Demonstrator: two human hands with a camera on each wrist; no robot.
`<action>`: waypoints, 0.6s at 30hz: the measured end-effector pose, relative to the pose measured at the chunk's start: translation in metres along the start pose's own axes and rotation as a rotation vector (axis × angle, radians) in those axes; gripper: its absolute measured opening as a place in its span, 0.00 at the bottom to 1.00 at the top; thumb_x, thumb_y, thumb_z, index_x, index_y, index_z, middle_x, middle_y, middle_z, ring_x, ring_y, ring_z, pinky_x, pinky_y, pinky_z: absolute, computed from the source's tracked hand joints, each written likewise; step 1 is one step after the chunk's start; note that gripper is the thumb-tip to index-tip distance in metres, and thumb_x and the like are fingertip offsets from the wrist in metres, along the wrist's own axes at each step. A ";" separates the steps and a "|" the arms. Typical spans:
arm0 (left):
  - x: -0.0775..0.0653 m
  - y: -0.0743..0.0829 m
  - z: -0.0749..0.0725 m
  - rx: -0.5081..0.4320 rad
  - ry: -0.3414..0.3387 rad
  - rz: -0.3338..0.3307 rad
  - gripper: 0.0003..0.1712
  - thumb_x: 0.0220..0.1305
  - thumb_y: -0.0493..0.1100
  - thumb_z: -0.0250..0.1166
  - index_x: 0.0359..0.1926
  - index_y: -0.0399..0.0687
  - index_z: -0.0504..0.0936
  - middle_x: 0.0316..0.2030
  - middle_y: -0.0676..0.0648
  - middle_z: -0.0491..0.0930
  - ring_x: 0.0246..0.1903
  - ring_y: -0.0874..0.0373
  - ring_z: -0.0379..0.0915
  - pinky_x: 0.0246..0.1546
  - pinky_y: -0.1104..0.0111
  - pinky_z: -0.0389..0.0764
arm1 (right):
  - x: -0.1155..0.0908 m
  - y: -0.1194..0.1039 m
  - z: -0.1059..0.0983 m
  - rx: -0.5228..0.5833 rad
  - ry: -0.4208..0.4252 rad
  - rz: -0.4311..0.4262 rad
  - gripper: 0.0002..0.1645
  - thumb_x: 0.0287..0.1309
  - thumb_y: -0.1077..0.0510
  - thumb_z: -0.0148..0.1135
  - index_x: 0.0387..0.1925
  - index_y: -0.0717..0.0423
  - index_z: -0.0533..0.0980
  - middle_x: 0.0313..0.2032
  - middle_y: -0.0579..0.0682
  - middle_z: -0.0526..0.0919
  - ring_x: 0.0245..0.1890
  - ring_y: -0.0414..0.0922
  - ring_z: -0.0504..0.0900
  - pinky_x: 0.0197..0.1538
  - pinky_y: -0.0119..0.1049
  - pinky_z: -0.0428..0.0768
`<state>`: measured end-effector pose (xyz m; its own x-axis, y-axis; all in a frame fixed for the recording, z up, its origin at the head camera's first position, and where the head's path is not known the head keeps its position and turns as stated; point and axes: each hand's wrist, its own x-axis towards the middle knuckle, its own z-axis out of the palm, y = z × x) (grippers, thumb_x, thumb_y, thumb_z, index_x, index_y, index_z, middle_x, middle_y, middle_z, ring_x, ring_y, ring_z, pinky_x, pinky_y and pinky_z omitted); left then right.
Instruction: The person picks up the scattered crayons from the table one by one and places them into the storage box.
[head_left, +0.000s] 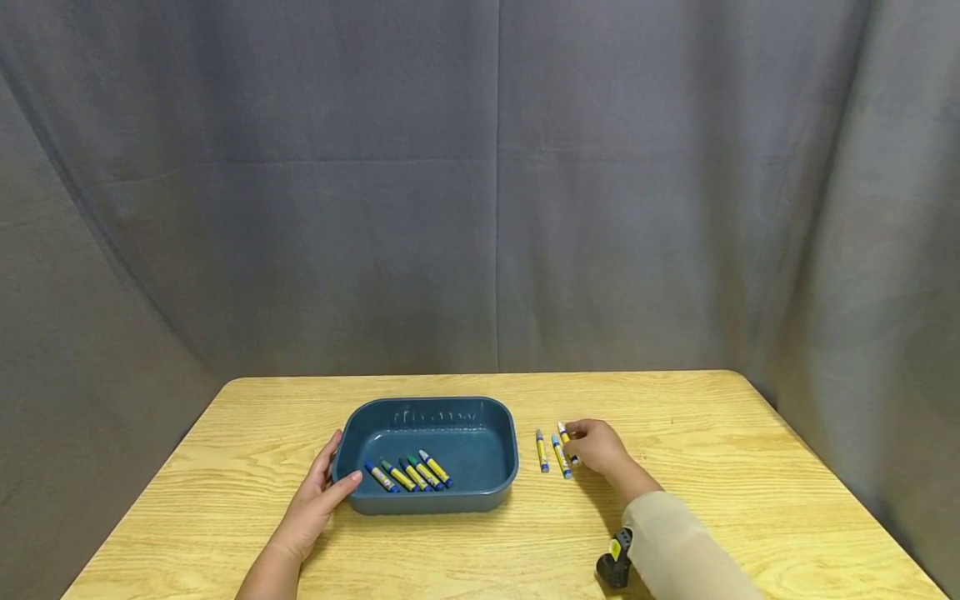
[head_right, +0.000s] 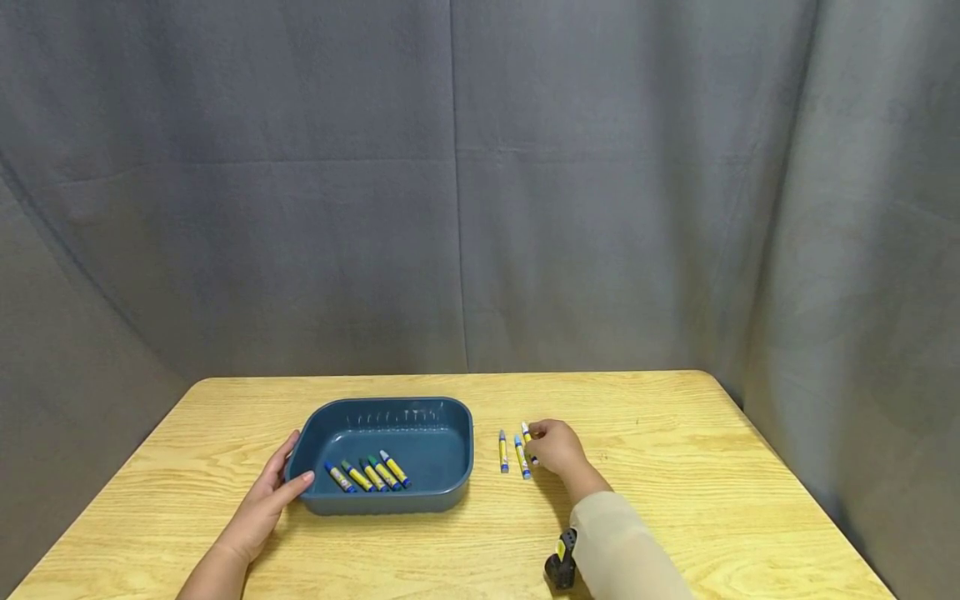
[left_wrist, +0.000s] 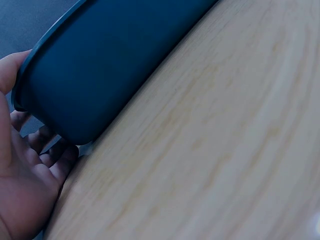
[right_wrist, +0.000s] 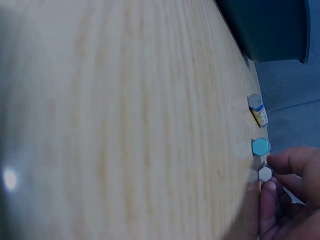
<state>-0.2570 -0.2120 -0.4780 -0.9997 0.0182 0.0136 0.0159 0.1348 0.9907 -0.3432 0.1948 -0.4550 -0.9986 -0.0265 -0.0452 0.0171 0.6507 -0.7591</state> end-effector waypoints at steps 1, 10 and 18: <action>0.000 0.000 0.000 0.001 0.000 0.000 0.45 0.70 0.43 0.56 0.79 0.52 0.40 0.76 0.34 0.48 0.74 0.39 0.46 0.47 0.91 0.62 | 0.000 0.000 0.000 -0.005 -0.001 0.000 0.25 0.57 0.65 0.62 0.56 0.71 0.75 0.52 0.67 0.79 0.46 0.53 0.78 0.38 0.35 0.78; -0.001 0.000 0.000 -0.005 -0.006 0.003 0.46 0.70 0.43 0.57 0.79 0.52 0.39 0.76 0.34 0.48 0.74 0.39 0.46 0.48 0.91 0.62 | -0.001 -0.003 -0.001 0.004 0.002 0.010 0.23 0.60 0.67 0.56 0.57 0.72 0.75 0.50 0.67 0.79 0.30 0.43 0.76 0.29 0.31 0.76; -0.001 0.000 0.000 -0.010 -0.006 0.006 0.46 0.70 0.43 0.57 0.79 0.53 0.39 0.76 0.35 0.48 0.74 0.40 0.47 0.48 0.91 0.62 | -0.001 -0.001 -0.005 0.085 -0.011 0.027 0.23 0.62 0.66 0.55 0.58 0.70 0.74 0.50 0.65 0.78 0.34 0.45 0.76 0.33 0.33 0.76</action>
<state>-0.2565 -0.2120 -0.4782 -0.9995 0.0250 0.0191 0.0221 0.1244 0.9920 -0.3429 0.1977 -0.4508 -0.9972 -0.0188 -0.0730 0.0483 0.5844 -0.8100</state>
